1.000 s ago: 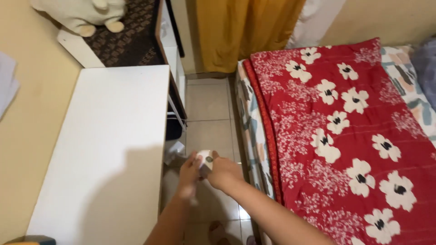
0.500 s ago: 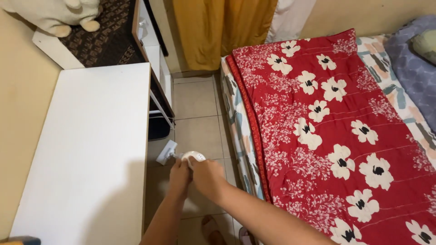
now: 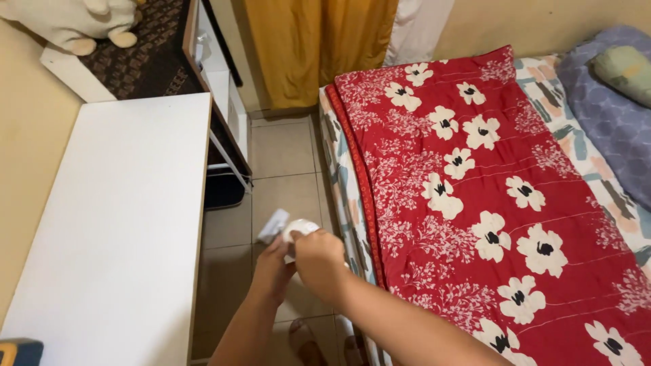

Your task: The person uses a small handheld cleaning device with a white cloth to wipe the tiled floor around a bed, desk, and wardrobe in a bedroom. The person moves around the room, cleaning different sections of the floor.

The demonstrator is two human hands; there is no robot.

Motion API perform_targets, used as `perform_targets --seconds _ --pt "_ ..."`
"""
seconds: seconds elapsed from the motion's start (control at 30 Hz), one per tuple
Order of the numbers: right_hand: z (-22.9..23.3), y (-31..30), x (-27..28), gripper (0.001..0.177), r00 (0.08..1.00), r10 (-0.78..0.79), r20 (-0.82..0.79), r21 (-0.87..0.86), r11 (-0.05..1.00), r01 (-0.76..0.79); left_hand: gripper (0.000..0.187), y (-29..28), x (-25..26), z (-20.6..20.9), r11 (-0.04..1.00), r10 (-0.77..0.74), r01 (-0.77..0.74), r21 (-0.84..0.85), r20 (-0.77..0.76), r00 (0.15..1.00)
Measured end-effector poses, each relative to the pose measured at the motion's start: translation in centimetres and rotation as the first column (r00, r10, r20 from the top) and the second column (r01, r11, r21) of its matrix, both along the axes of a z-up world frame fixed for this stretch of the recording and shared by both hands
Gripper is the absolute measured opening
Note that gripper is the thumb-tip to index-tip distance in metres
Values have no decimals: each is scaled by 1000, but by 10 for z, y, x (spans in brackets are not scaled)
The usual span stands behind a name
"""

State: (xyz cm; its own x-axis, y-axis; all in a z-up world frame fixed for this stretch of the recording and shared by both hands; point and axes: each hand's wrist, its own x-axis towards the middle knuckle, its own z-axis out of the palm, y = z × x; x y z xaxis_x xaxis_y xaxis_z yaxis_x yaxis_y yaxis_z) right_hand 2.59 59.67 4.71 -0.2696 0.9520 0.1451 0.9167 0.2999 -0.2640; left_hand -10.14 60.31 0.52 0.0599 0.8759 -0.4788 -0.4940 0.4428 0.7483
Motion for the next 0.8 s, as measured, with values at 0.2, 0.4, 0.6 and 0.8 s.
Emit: perform_targets --seconds 0.2,0.4,0.6,0.8 --pt "9 -3 20 37 995 -99 31 -233 967 103 48 5 21 -27 999 4 -4 -54 2 1000" --pt "-18 6 8 64 986 -140 92 -387 907 165 40 18 19 -65 985 27 -18 -170 50 998" --pt "-4 16 -12 66 967 -32 252 -341 932 120 39 36 -7 -49 999 -10 10 -33 -2 1000" --pt "-23 41 -23 59 962 -116 246 -363 909 203 42 63 -18 -85 996 -81 86 30 -141 987"
